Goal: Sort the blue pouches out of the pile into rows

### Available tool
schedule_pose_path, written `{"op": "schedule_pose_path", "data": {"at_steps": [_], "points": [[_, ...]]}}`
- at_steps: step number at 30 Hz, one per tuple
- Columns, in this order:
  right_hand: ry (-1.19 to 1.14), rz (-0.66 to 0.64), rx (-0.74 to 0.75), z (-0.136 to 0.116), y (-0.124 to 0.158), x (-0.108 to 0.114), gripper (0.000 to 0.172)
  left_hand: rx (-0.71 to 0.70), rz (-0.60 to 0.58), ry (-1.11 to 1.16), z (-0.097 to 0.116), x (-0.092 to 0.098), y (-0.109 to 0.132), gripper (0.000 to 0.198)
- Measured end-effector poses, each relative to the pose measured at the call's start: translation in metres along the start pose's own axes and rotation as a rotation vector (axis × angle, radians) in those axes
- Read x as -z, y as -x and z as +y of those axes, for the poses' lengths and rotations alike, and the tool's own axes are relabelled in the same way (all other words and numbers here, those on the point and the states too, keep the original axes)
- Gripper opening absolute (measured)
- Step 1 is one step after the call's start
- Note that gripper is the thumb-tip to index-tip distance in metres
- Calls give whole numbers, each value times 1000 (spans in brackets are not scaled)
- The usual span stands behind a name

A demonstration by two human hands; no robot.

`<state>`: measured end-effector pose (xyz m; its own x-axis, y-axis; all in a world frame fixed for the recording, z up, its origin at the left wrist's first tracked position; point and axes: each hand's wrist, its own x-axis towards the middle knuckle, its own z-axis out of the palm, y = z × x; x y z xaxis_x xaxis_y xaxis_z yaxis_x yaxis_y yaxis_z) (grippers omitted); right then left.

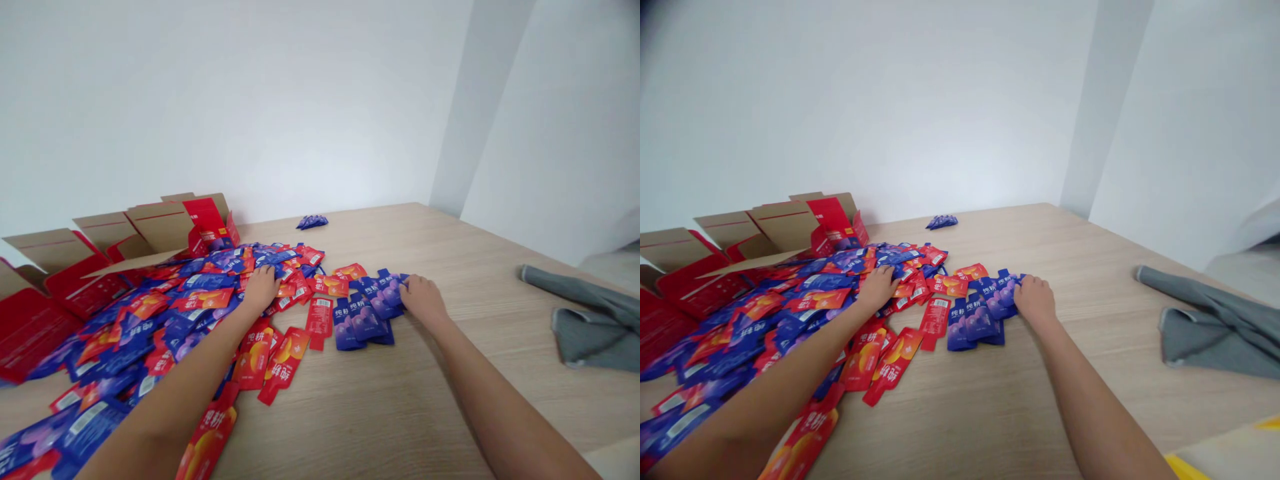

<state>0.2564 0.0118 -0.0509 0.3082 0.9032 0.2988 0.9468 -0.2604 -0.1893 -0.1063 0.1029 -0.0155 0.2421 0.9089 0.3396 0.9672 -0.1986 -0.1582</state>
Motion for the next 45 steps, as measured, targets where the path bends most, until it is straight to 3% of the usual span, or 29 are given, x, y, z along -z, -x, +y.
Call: {"op": "schedule_pose_path", "data": {"at_steps": [5,7,10,12,14,16,19,22,25,27,30,32,36,41,43,45], "points": [[-179,184,43,3,-4,-10,26,-101,80,30,-5,-1,-4,38],[-340,241,100,0,-5,-11,23,-150,159,130,-7,11,-5,39],[-653,265,184,-14,-1,-7,24,-137,345,329,0,43,0,37],[-880,162,213,-28,8,0,28,-62,419,492,15,68,9,35],[-1113,-39,242,-45,22,9,34,21,388,674,36,89,20,34],[-1326,-290,290,-62,40,17,41,7,311,841,59,102,31,31],[-1499,-637,375,-81,68,24,42,-11,214,1024,86,103,44,27],[-1508,-762,385,-90,84,23,33,72,167,1212,101,93,54,29],[-1489,-654,336,-90,84,19,33,205,-16,1551,113,80,66,31],[-1454,-564,287,-87,80,18,33,238,-233,1719,123,71,76,42],[-1323,-459,263,-82,73,19,33,195,-548,1757,137,62,90,47],[-1202,-374,300,-80,71,20,34,187,-634,1761,144,58,95,47],[-1006,-213,388,-79,69,19,37,216,-567,1747,148,55,94,44],[-952,-175,379,-77,66,22,36,176,-575,1580,144,63,94,55],[-904,-136,320,-71,58,26,37,150,-449,1547,136,78,104,54],[-809,-93,251,-61,47,30,39,145,-225,1546,123,99,119,46]]}}
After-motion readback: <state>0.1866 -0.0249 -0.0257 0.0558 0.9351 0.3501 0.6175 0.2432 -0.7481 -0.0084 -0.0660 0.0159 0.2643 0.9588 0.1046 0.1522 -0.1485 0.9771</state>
